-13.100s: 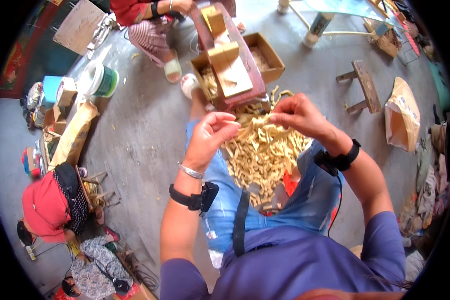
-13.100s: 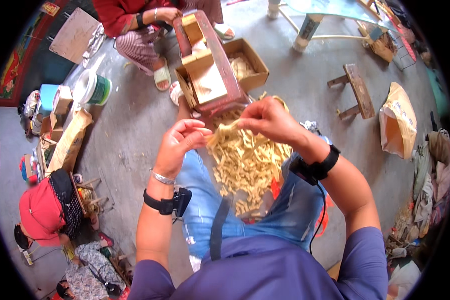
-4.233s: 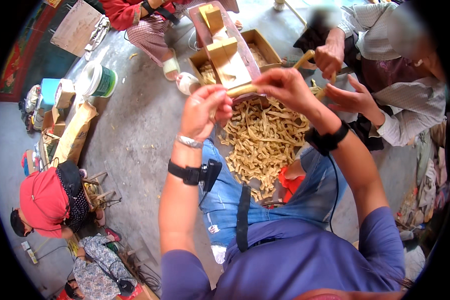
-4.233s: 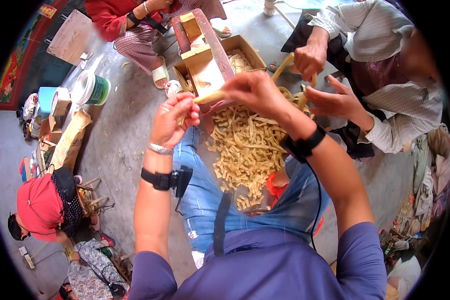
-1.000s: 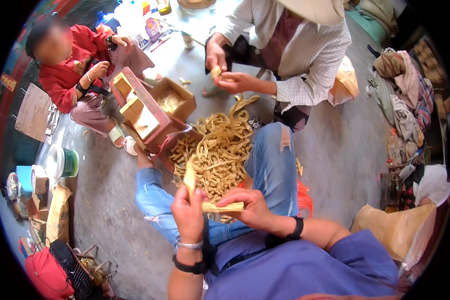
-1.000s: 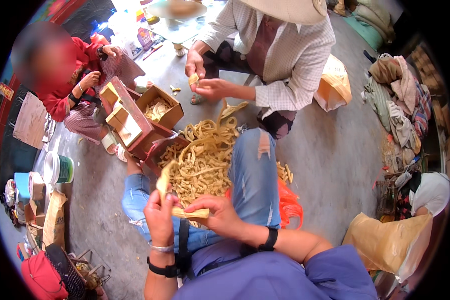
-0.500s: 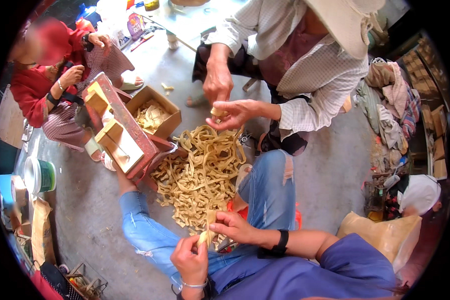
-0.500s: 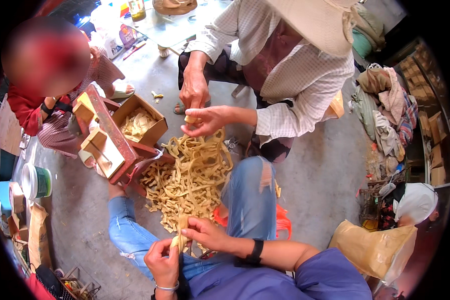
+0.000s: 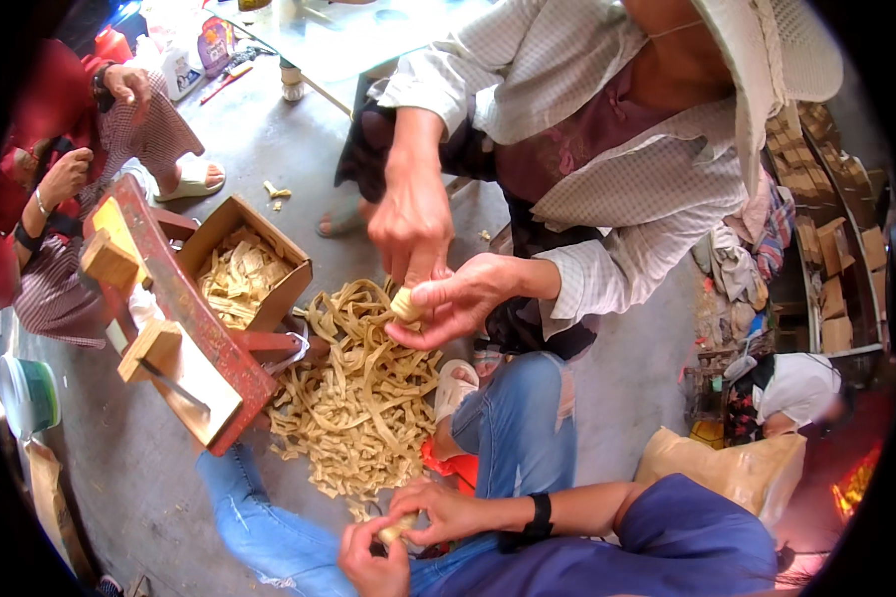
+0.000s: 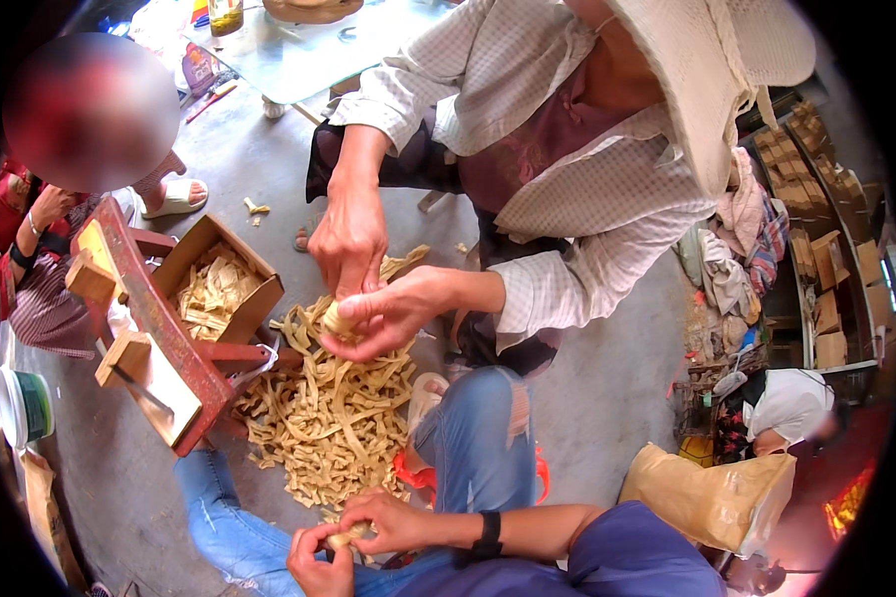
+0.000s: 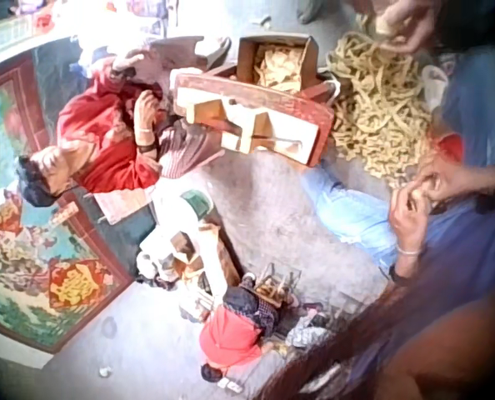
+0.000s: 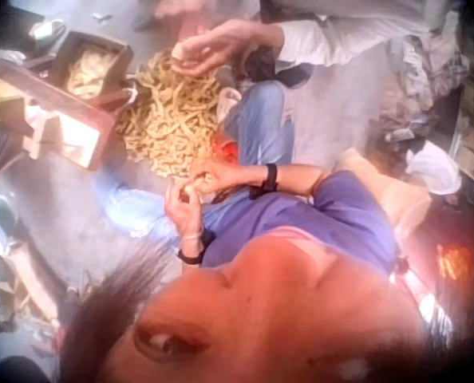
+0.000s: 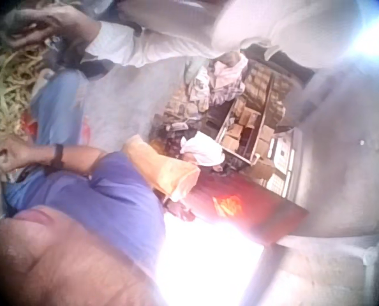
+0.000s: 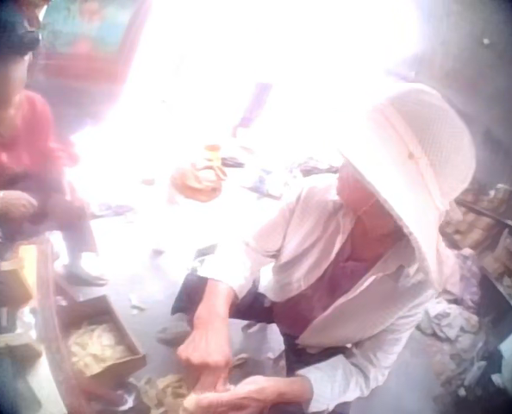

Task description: The person assembles long yellow food strips by hand, rolling and clustering them into small bundles and placing them onto a wooden stand.

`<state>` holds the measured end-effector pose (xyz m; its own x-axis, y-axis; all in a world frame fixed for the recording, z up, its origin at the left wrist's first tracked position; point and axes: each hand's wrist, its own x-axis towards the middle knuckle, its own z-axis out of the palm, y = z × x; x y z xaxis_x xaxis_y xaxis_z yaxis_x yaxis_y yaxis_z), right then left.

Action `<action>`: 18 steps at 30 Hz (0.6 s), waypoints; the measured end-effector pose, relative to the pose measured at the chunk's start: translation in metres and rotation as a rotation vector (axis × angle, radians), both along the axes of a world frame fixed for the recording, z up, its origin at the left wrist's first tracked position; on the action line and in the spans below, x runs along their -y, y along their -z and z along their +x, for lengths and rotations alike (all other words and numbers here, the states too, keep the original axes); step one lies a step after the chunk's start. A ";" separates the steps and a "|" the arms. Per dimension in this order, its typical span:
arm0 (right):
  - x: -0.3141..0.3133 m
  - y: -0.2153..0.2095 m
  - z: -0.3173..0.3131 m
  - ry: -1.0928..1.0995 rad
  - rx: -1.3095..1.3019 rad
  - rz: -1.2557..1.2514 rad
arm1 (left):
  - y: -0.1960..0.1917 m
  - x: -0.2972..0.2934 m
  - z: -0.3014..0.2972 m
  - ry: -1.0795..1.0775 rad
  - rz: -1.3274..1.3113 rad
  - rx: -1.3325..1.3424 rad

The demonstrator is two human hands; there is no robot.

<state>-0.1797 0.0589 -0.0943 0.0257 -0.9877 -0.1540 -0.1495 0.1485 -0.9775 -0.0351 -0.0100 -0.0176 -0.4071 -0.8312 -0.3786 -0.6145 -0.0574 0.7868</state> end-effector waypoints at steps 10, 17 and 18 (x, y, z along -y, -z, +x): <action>0.014 0.013 -0.007 -0.006 0.507 0.109 | 0.024 0.006 -0.010 -0.014 -0.027 0.087; 0.013 0.007 -0.007 -0.042 0.148 0.083 | 0.013 0.025 -0.006 -0.034 0.315 0.005; 0.013 0.006 -0.006 -0.084 0.039 0.039 | 0.011 0.027 -0.005 -0.013 0.320 -0.015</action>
<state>-0.1861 0.0459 -0.1006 0.1146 -0.9752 -0.1895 -0.1247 0.1752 -0.9766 -0.0397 -0.0373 -0.0285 -0.4052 -0.6759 -0.6157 -0.6003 -0.3112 0.7367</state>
